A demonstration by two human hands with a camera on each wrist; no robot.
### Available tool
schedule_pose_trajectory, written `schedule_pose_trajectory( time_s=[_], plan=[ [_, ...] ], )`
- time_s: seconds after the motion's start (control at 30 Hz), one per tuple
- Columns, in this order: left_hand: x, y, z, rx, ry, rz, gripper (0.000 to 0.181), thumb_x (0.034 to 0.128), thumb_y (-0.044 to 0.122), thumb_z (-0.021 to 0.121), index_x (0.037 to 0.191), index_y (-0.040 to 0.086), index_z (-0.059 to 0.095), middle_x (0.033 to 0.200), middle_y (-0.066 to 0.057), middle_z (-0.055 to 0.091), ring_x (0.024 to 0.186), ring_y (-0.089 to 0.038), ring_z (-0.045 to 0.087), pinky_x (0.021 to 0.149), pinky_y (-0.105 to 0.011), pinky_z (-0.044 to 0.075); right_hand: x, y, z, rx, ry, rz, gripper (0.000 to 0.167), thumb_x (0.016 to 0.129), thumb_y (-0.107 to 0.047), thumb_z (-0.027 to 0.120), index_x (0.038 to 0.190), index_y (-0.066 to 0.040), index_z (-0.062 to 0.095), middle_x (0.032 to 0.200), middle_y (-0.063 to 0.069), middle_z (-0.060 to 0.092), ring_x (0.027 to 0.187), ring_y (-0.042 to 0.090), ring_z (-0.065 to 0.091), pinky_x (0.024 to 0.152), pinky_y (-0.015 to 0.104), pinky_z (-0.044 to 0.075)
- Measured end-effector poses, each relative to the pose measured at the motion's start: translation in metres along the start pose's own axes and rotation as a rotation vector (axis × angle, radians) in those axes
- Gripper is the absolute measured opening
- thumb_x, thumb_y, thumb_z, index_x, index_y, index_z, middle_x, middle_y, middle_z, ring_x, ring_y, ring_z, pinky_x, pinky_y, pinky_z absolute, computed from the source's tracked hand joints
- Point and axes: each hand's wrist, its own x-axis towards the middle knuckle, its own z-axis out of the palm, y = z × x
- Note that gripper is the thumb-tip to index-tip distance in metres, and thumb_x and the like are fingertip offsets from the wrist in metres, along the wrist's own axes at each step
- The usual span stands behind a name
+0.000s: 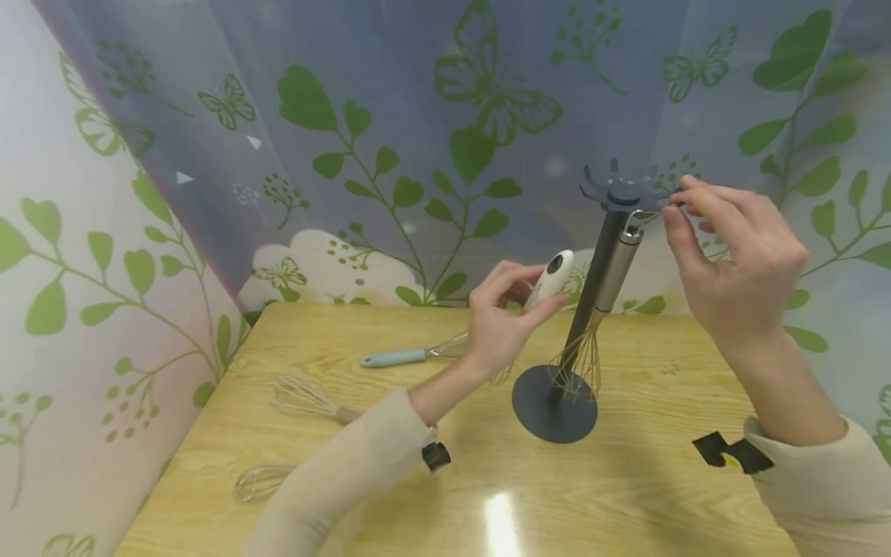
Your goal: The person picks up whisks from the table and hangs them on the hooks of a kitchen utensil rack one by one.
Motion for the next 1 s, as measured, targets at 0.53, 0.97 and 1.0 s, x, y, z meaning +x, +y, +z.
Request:
schedule_pose_trajectory(
  time_s=[0.53, 0.97, 1.0],
  plan=[
    [0.017, 0.009, 0.000, 0.009, 0.003, 0.059, 0.040, 0.0793, 0.004, 0.092, 0.115, -0.001, 0.077, 0.100, -0.013, 0.069, 0.080, -0.012, 0.064, 0.067, -0.016, 0.058, -0.001, 0.000, 0.000, -0.004, -0.008, 0.005, 0.023, 0.098, -0.015, 0.075, 0.112, 0.002, 0.080, 0.100, 0.032, 0.076, 0.090, 0.050, 0.072, 0.091, -0.005, 0.041],
    [0.029, 0.014, 0.001, 0.019, 0.002, 0.112, 0.039, 0.0789, 0.004, 0.092, 0.114, -0.002, 0.077, 0.097, -0.013, 0.069, 0.080, -0.013, 0.064, 0.067, -0.013, 0.057, -0.001, 0.002, -0.003, -0.009, -0.044, 0.002, 0.023, 0.098, -0.013, 0.073, 0.111, 0.006, 0.079, 0.105, 0.031, 0.077, 0.098, 0.026, 0.076, 0.090, -0.005, 0.040],
    [0.030, 0.015, 0.000, 0.020, 0.002, 0.116, 0.039, 0.0788, 0.004, 0.092, 0.114, -0.002, 0.077, 0.097, -0.014, 0.069, 0.079, -0.012, 0.064, 0.067, -0.013, 0.057, -0.001, 0.003, -0.004, -0.009, -0.046, 0.003, 0.023, 0.098, -0.013, 0.073, 0.111, 0.006, 0.079, 0.106, 0.031, 0.077, 0.098, 0.023, 0.076, 0.090, -0.005, 0.040]
  ],
)
